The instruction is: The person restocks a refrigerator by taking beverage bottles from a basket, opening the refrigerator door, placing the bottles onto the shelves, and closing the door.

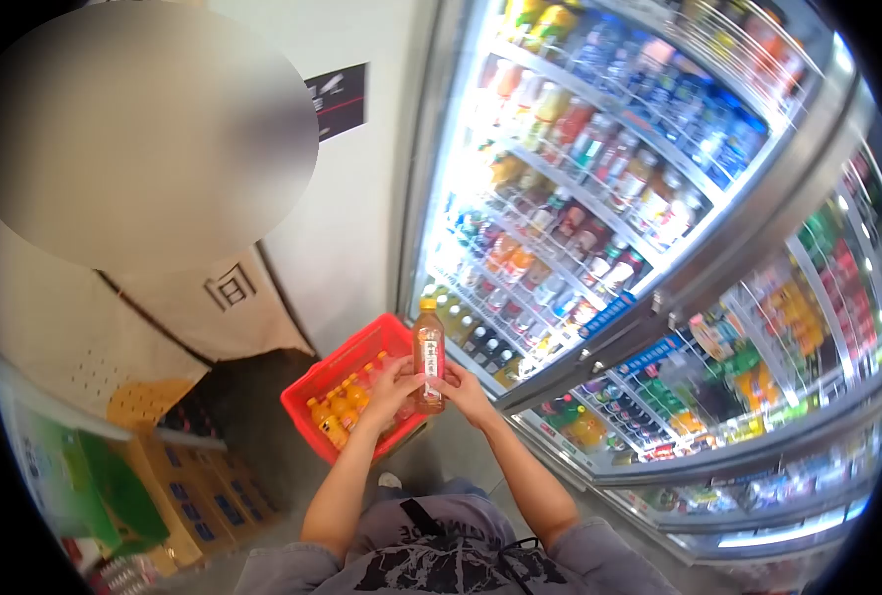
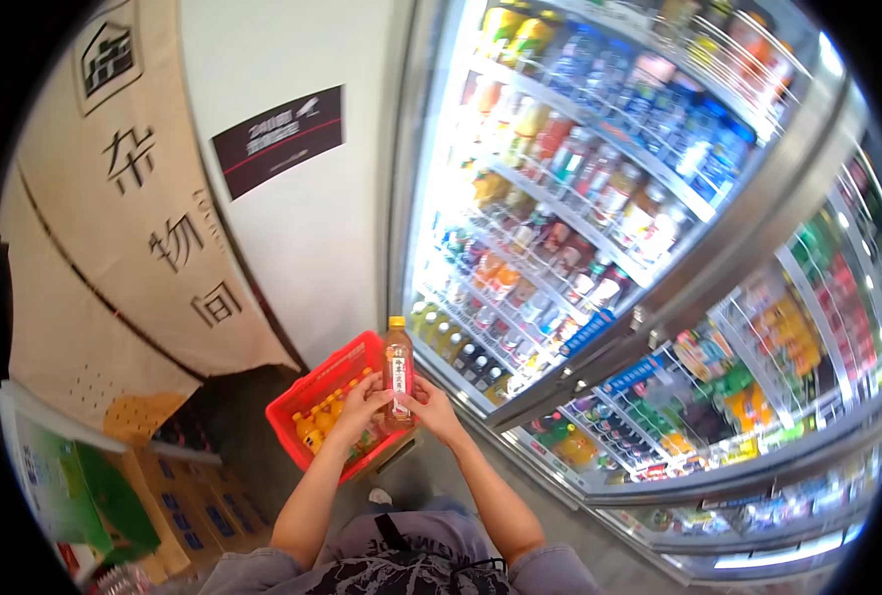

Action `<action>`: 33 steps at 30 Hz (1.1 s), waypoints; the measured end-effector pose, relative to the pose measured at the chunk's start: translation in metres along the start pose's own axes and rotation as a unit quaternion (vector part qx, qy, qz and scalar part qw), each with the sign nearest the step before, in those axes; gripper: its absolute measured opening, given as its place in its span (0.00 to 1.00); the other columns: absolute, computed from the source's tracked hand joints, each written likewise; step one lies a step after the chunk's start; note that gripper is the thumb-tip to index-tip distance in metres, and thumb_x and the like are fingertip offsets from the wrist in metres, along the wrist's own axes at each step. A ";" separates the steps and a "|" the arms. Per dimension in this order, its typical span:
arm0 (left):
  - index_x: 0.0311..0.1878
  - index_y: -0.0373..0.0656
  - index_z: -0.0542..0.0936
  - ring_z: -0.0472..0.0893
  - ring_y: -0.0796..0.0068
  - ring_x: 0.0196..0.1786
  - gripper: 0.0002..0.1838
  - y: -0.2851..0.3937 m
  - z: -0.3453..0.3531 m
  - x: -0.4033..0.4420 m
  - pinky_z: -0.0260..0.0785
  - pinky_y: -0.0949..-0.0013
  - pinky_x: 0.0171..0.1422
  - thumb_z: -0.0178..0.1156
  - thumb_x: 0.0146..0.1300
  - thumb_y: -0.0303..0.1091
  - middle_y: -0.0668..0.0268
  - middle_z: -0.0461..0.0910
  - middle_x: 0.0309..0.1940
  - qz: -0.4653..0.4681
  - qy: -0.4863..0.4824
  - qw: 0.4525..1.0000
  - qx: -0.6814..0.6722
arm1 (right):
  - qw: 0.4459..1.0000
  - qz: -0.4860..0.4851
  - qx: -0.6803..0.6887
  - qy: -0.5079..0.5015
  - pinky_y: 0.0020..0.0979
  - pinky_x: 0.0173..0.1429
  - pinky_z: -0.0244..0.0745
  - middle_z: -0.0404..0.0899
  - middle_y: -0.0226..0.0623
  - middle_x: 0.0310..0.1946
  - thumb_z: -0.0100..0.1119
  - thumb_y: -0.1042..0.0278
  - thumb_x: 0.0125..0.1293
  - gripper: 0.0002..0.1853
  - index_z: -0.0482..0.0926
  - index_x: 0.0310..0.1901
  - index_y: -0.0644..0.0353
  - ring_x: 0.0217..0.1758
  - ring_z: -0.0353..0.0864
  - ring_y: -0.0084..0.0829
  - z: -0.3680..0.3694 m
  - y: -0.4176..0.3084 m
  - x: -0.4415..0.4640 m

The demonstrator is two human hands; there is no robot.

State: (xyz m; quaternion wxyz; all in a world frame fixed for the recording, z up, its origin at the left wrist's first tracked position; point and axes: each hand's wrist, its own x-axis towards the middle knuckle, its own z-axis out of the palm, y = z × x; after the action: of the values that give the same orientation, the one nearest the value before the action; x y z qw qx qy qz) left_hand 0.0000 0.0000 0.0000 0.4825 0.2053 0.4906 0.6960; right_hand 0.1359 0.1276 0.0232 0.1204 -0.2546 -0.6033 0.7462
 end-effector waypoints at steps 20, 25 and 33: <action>0.69 0.37 0.69 0.78 0.77 0.55 0.30 -0.004 0.313 0.037 0.69 0.71 0.62 0.66 0.65 0.31 0.65 0.80 0.53 0.055 -0.230 0.968 0.079 | 0.787 -0.266 -0.145 0.537 0.28 0.52 0.78 0.84 0.41 0.45 0.65 0.64 0.66 0.19 0.78 0.55 0.65 0.45 0.85 0.28 -0.292 -0.115 -0.176; 0.69 0.40 0.69 0.77 0.77 0.57 0.29 -0.010 0.349 0.033 0.67 0.70 0.64 0.65 0.66 0.33 0.67 0.79 0.56 0.091 -0.237 0.966 0.042 | 0.783 -0.262 -0.163 0.541 0.32 0.52 0.79 0.84 0.47 0.45 0.69 0.57 0.63 0.25 0.76 0.52 0.70 0.46 0.85 0.34 -0.317 -0.123 -0.163; 0.69 0.40 0.69 0.76 0.78 0.57 0.28 -0.013 0.347 0.037 0.66 0.70 0.64 0.64 0.67 0.33 0.68 0.78 0.57 0.065 -0.247 0.966 0.044 | 0.739 -0.198 -0.192 0.614 0.36 0.46 0.78 0.84 0.46 0.32 0.70 0.40 0.58 0.33 0.79 0.42 0.70 0.38 0.86 0.41 -0.325 -0.128 -0.147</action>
State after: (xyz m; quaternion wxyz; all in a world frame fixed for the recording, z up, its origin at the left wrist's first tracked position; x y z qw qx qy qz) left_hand 0.2529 0.2008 0.1322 0.5332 0.4236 0.3720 0.6308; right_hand 0.4140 0.3596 0.1347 0.5584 -0.5499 -0.5661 0.2556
